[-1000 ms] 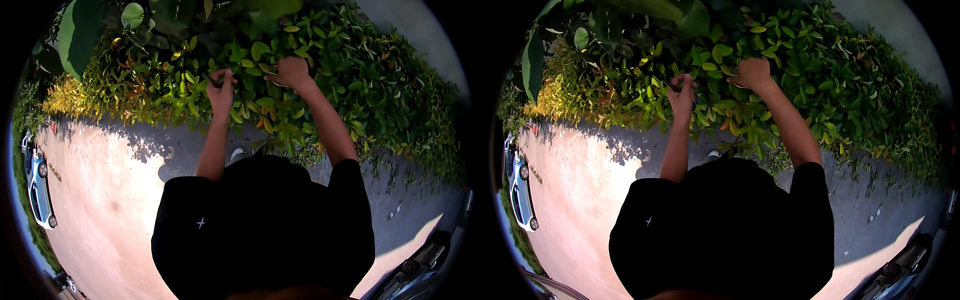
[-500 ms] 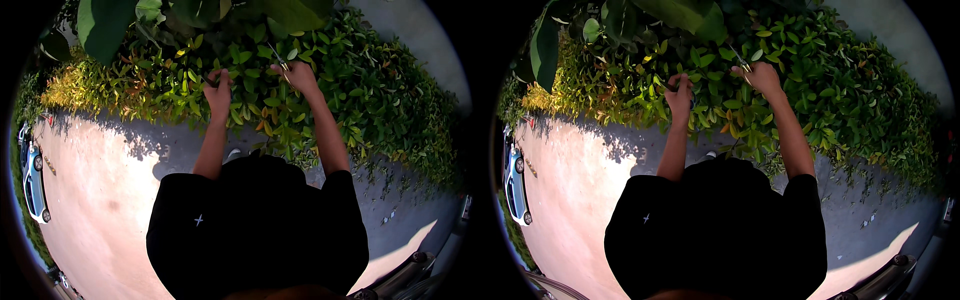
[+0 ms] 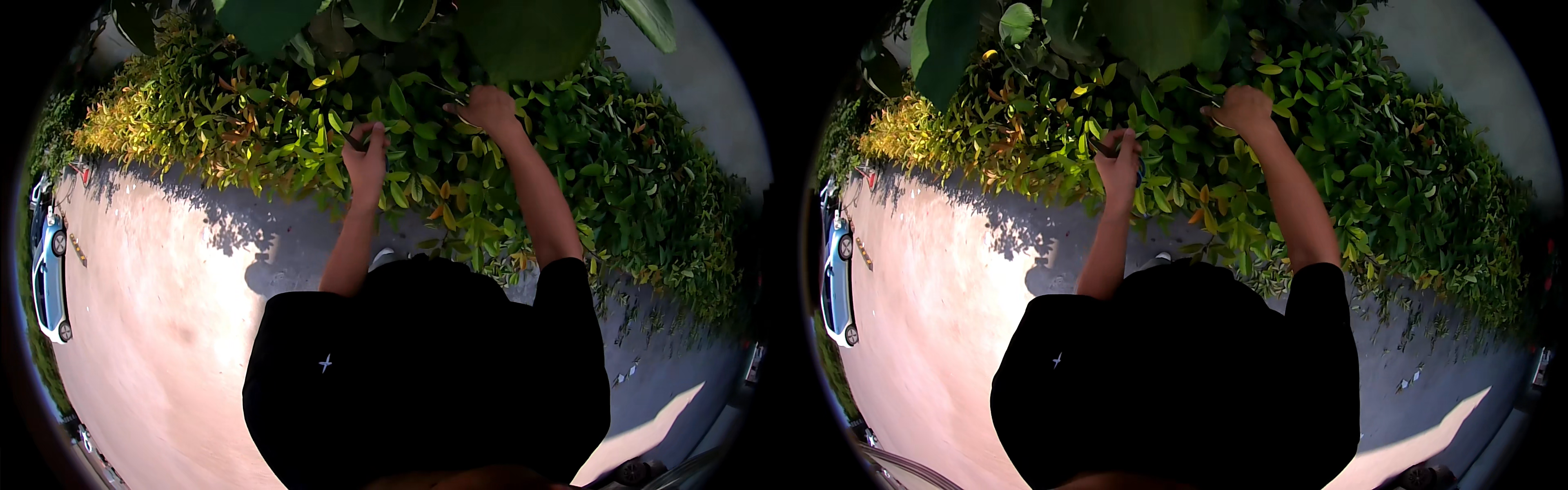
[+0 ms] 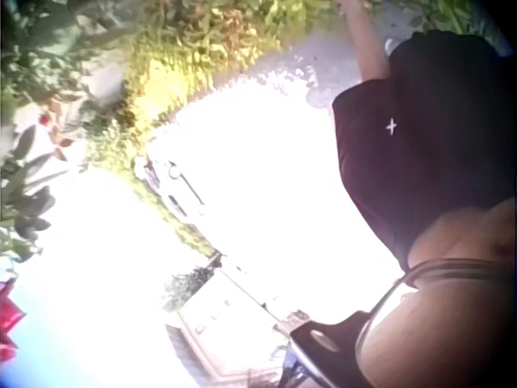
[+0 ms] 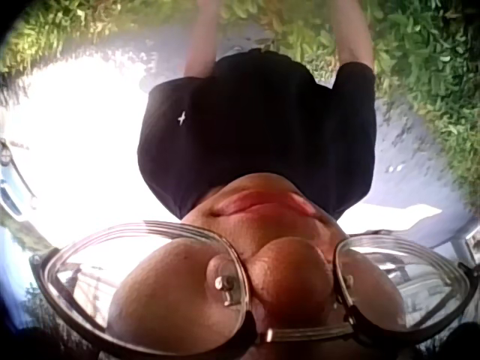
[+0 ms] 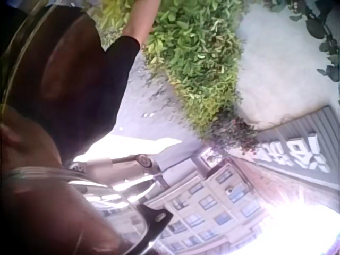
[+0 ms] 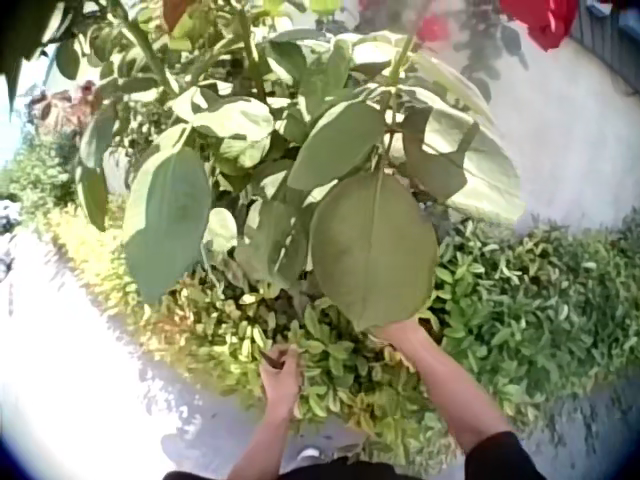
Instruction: The person trims small leafy branches from a hedge using a pair of shears, handling various stems and checking the progress by hand.
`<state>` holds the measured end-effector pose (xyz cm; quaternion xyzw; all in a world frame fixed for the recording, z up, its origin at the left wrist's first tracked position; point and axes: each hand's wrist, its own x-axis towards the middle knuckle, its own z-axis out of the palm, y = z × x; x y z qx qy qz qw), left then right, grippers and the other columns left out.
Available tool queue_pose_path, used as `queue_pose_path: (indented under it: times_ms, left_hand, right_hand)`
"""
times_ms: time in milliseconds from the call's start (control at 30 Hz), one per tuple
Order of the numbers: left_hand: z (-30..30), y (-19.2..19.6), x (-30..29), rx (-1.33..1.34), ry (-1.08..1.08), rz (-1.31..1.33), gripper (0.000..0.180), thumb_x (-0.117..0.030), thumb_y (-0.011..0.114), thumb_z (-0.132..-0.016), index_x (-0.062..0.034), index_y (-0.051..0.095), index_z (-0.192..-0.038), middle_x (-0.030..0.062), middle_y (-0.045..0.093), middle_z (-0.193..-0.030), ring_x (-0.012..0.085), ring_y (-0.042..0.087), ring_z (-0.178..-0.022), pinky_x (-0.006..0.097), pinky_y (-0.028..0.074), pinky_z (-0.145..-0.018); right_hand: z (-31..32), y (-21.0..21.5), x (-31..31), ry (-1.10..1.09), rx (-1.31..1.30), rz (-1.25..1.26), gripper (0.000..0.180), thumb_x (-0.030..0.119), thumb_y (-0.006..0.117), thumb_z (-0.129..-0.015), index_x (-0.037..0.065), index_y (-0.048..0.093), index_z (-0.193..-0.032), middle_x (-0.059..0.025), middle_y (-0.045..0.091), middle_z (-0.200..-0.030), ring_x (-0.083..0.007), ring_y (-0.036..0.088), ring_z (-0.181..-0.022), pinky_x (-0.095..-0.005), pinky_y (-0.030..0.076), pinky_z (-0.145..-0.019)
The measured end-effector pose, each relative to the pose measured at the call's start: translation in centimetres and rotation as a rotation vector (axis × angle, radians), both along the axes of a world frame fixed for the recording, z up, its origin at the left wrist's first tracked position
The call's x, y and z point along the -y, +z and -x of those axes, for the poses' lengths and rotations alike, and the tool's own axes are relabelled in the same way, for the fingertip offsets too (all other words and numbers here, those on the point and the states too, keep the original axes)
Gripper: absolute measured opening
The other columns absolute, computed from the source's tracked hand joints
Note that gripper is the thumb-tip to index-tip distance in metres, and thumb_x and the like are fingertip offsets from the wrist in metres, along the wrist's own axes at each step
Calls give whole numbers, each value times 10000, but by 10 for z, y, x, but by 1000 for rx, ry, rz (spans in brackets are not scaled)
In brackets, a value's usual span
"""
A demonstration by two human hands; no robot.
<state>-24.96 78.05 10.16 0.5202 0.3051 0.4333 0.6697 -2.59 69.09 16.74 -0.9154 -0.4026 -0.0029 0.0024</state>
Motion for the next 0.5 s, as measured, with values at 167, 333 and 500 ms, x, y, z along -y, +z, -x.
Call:
queue_pose_path:
  times_ms: [167,333,500]
  left_hand:
    - [5,-4,-2,2,14,-27,168,-172,632,-937,-13,605,-984,15,572,-670,30,406,-475,212,291,-435]
    - [4,-8,1,5,8,-32,179,-175,629,-940,-2,600,-978,17,571,-671,31,409,-479,213,294,-439]
    - [2,-11,6,22,-8,-48,176,-175,627,-940,-3,597,-970,19,569,-671,34,407,-479,216,292,-439]
  right_hand:
    - [3,-9,-14,24,24,-35,647,686,702,-695,49,713,-811,-130,693,-845,-300,693,-797,-396,551,-658]
    - [-6,-33,-3,49,-22,-134,643,687,692,-707,44,702,-728,-130,653,-684,-300,676,-678,-395,534,-604]
    - [5,-16,25,-15,-326,-317,693,702,669,-728,24,635,-588,-107,497,-465,-286,589,-507,-390,460,-527]
